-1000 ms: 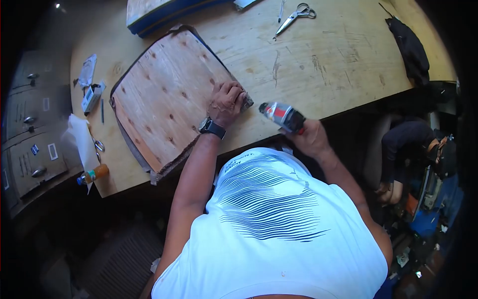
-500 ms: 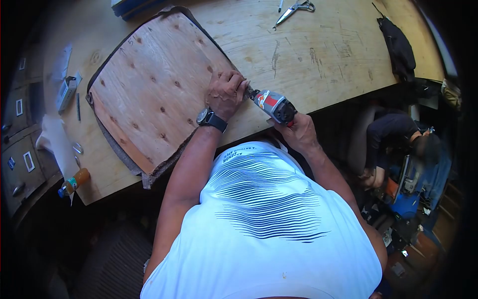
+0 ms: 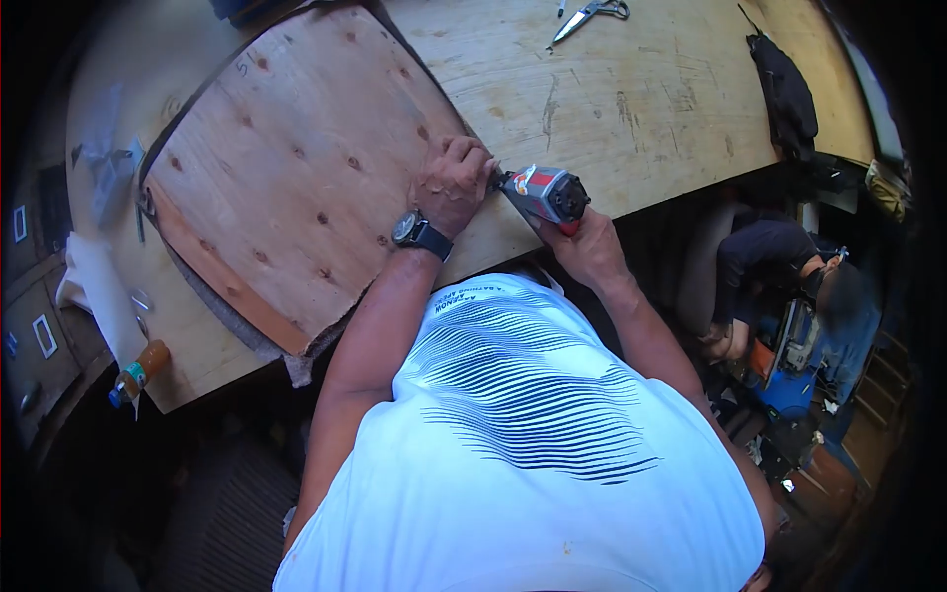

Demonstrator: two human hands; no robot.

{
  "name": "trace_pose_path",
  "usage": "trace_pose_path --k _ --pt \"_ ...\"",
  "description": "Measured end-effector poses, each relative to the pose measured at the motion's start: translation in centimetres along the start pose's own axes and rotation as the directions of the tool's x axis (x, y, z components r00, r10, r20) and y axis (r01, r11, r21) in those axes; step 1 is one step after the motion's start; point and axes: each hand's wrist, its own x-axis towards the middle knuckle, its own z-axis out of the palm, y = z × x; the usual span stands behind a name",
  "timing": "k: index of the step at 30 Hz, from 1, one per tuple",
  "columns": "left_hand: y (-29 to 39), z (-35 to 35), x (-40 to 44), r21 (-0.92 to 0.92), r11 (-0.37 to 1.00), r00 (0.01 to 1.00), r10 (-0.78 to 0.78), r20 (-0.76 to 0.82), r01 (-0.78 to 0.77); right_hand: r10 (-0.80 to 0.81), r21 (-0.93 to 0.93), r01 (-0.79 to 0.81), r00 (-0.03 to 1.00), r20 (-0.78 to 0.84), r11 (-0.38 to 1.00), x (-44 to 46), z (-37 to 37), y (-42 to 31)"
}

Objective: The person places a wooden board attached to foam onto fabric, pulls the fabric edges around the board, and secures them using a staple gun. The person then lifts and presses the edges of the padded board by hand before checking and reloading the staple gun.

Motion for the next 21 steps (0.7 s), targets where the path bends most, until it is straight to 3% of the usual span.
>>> trace_pose_path --k 1,3,4,6,8,9,11,13,16,19,21 --pt "0.2 -0.1 0.3 -0.002 1.000 1.000 0.001 -0.003 -0.001 -0.002 0.020 0.002 1.000 0.000 1.000 0.2 -0.3 0.1" --pt "0.5 -0.5 0.8 -0.016 1.000 1.000 -0.002 -0.006 0.002 0.156 0.294 -0.199 0.974 0.162 0.935 0.5 -2.2 0.2" --pt "0.9 -1.1 1.0 -0.037 0.999 1.000 -0.022 -0.010 0.021 0.144 0.307 -0.189 0.976 0.164 0.933 0.7 -3.7 0.0" --pt "1.3 -2.0 1.2 -0.076 0.995 0.998 -0.065 -0.019 0.064 0.266 0.278 -0.336 0.928 0.260 0.900 1.2 -6.9 0.1" --pt "1.2 -2.4 1.2 -0.090 0.993 0.997 -0.074 -0.009 0.073 0.151 0.125 -0.161 0.985 0.088 0.979 2.0 -8.5 2.2" --pt "1.2 -2.5 1.2 -0.119 0.989 0.996 -0.087 0.004 0.087 0.147 0.135 -0.158 0.985 0.086 0.978 2.8 -9.2 2.8" --pt "1.4 -2.4 1.4 -0.178 0.978 0.994 -0.107 0.035 0.111 0.053 -0.234 -0.058 0.998 -0.027 0.971 4.6 -10.4 3.6" --pt "2.1 -2.3 1.4 -0.092 0.994 0.996 -0.048 0.069 0.054 -0.180 -0.479 0.084 0.971 -0.158 0.874 7.2 -9.6 6.3" --pt "3.1 -3.0 1.8 0.143 0.981 0.980 0.104 0.168 -0.128 -0.230 -0.603 0.082 0.958 -0.173 0.793 10.6 -8.0 7.3" --pt "2.5 -2.3 1.8 0.106 0.986 0.969 0.099 0.228 -0.126 -0.331 -0.622 0.147 0.924 -0.191 0.769 12.7 -6.2 8.3" --pt "3.5 -2.7 1.7 0.188 0.982 0.964 -0.027 0.264 -0.024 -0.318 -0.663 0.143 0.936 -0.149 0.735 13.0 -5.1 7.8"
